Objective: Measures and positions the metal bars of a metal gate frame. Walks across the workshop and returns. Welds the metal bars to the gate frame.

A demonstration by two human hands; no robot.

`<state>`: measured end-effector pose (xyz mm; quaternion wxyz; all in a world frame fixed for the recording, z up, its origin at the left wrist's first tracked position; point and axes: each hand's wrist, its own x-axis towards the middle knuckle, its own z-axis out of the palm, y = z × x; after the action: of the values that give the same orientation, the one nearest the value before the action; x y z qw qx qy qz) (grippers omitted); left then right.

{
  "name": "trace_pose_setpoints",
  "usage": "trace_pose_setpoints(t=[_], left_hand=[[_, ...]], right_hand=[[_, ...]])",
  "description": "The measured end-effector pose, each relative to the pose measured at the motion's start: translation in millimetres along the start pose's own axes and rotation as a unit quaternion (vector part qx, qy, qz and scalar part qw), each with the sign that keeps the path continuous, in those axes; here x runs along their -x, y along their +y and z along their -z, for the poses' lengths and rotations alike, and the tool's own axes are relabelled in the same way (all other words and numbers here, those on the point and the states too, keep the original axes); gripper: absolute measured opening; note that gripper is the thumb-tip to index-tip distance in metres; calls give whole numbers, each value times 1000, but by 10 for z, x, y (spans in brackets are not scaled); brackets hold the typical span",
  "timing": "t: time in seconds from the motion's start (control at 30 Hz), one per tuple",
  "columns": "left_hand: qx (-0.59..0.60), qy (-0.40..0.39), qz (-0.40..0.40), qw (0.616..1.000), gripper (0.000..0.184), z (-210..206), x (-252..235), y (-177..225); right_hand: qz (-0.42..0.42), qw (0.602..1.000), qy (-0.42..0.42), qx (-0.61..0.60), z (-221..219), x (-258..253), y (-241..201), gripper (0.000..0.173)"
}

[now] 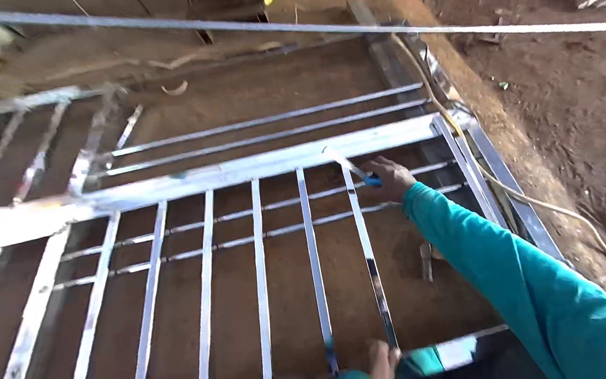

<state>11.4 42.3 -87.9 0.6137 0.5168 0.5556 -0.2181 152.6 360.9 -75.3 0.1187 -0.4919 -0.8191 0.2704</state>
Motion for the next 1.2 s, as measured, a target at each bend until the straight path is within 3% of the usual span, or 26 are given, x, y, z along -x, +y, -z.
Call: trace_pose_setpoints(t=[0.13,0.23,0.3,0.4,0.47,0.6,0.7,0.8,0.9,0.97,1.2], left_hand=[[-74,-22,3,997,55,102,52,64],[-104,-25,12,994,56,152,98,121],[-106,-22,17,994,54,139,118,122],[-119,-19,7,993,53,146,116,139],[-124,-13,-25,992,51,146,59,72],[-149,-45,-83,984,48,225,5,36],[-168,-62,-109,978,45,275,-25,-2],[-175,-56,-106,977,44,273,-27,-19],[-176,-39,-110,978,45,261,-68,-66],[-176,-35,-112,977,46,245,-85,-103],[-192,-48,-108,974,50,252,-64,-75]], right_hand=[[-98,969,-14,-227,-281,1089,-124,43],[-178,944,-40,-276,-709,1862,-102,46],[-218,938,-101,-249,-961,2165,-66,50],[-214,960,-159,-89,-932,2284,-129,39],[-186,977,-101,-14,-706,2289,-175,30],[-152,988,8,19,-106,2544,-83,29],[-171,984,58,-4,247,2983,38,28],[-200,971,113,-71,268,3394,208,24],[-241,964,81,-81,201,3443,260,25],[-223,973,47,-45,136,3282,189,27],[-182,957,-98,202,-222,2496,271,46]])
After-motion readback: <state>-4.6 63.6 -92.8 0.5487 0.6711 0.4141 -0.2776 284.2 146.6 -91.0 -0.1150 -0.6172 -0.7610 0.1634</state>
